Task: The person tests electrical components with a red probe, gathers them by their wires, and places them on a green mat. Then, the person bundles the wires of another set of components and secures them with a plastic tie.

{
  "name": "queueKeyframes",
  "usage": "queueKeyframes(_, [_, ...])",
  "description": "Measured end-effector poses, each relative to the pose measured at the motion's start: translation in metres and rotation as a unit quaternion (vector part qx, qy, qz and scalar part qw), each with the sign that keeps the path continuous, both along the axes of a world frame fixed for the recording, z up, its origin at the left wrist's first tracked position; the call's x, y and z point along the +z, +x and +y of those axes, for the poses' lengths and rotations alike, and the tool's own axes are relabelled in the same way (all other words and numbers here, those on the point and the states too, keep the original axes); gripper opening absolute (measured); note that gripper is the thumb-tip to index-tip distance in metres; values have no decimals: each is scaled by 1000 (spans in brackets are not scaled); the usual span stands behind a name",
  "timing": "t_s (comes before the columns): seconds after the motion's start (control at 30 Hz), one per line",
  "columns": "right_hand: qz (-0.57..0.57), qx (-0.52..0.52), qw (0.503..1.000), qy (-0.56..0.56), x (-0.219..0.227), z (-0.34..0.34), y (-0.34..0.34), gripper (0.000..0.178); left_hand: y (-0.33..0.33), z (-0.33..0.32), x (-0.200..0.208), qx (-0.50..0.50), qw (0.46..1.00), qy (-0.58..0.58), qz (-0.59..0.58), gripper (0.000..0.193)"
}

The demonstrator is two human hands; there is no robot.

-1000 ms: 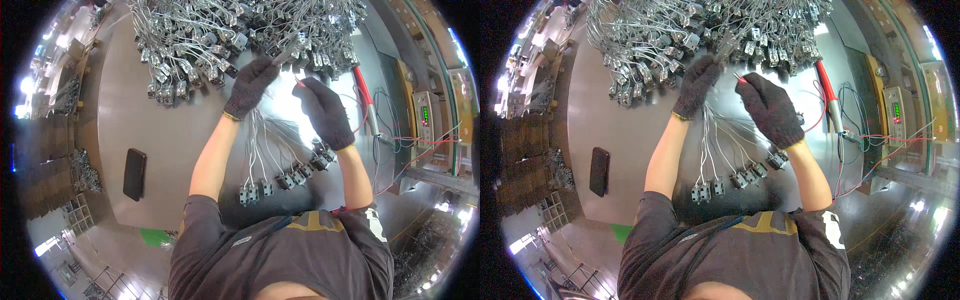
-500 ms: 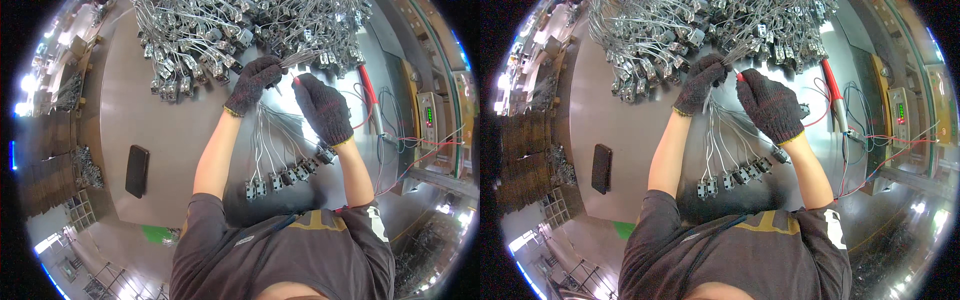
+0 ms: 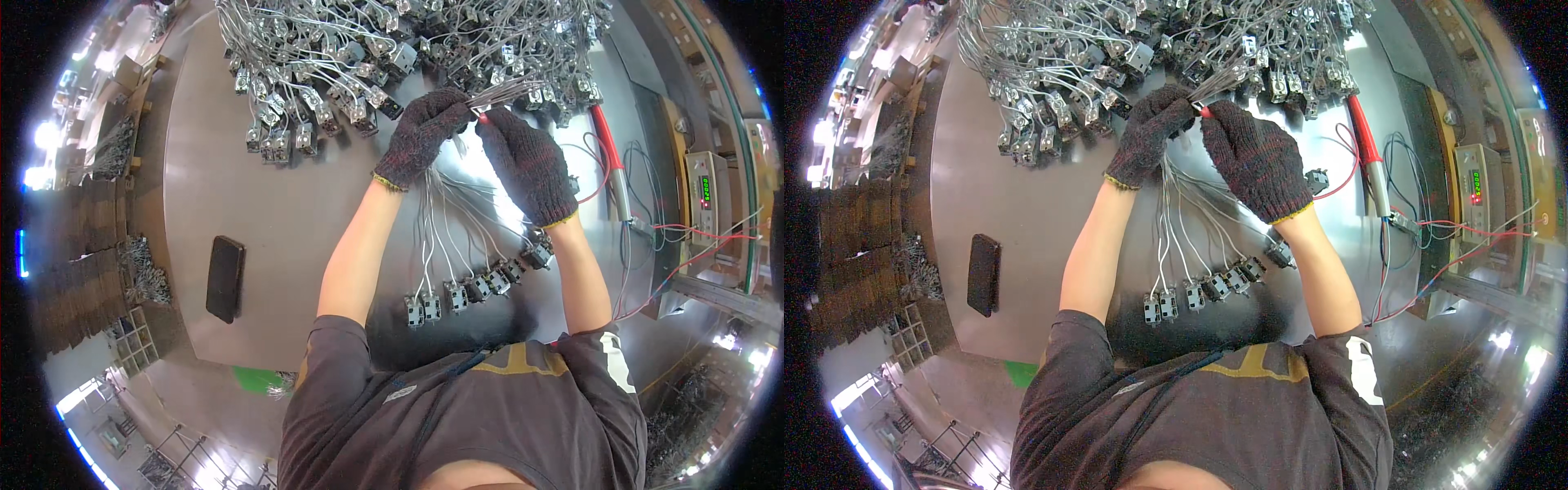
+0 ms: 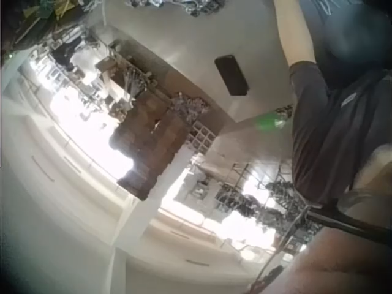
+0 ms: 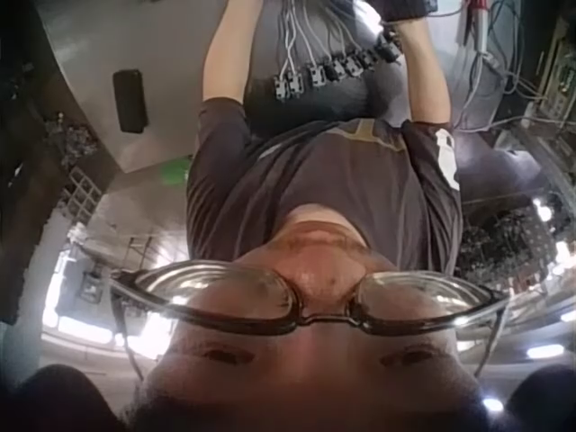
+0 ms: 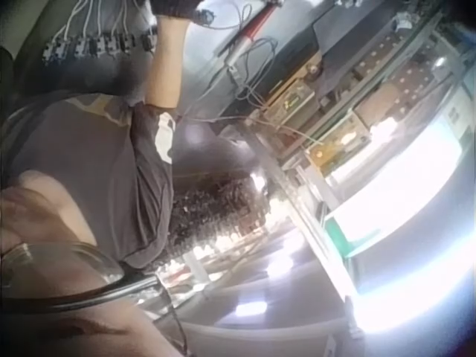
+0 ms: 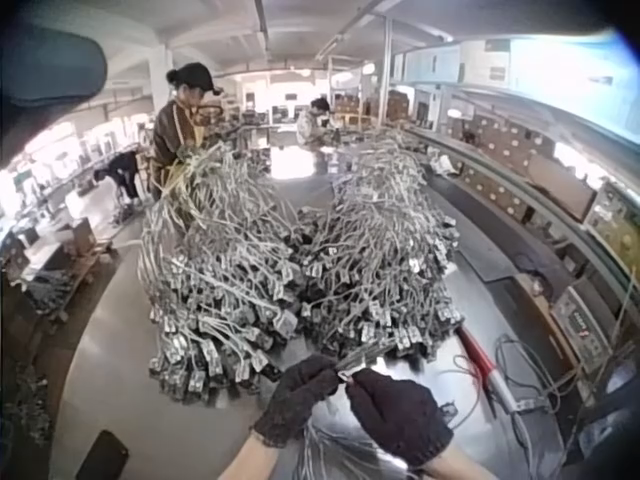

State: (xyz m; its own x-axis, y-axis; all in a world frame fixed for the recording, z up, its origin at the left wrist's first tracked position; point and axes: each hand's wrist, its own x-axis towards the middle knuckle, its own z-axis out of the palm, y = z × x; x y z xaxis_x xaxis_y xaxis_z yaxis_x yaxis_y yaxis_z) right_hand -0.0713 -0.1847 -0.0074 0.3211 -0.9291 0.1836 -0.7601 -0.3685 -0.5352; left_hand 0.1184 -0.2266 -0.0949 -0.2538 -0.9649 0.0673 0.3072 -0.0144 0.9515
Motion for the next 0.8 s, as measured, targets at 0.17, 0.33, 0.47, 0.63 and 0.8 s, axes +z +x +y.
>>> queueKeyframes(0.17, [-21,-3,1000,17,2,-3,1,32,-2,0,4,-13,1000,-28,-1,22])
queueKeyframes(0.33, [-58,-2,997,45,5,-3,0,33,-3,4,8,13,999,-28,-35,20])
queueKeyframes(0.47, [-38,-7,999,26,7,0,1,33,-3,1,1,6,1000,-22,-6,21])
queueKeyframes(0.63, [-63,16,996,-63,-1,4,-8,25,0,0,-7,3,1000,-3,19,26])
queueKeyframes(0.8, [-31,31,992,-116,-5,-1,-17,28,-4,4,-1,4,1000,-20,16,23])
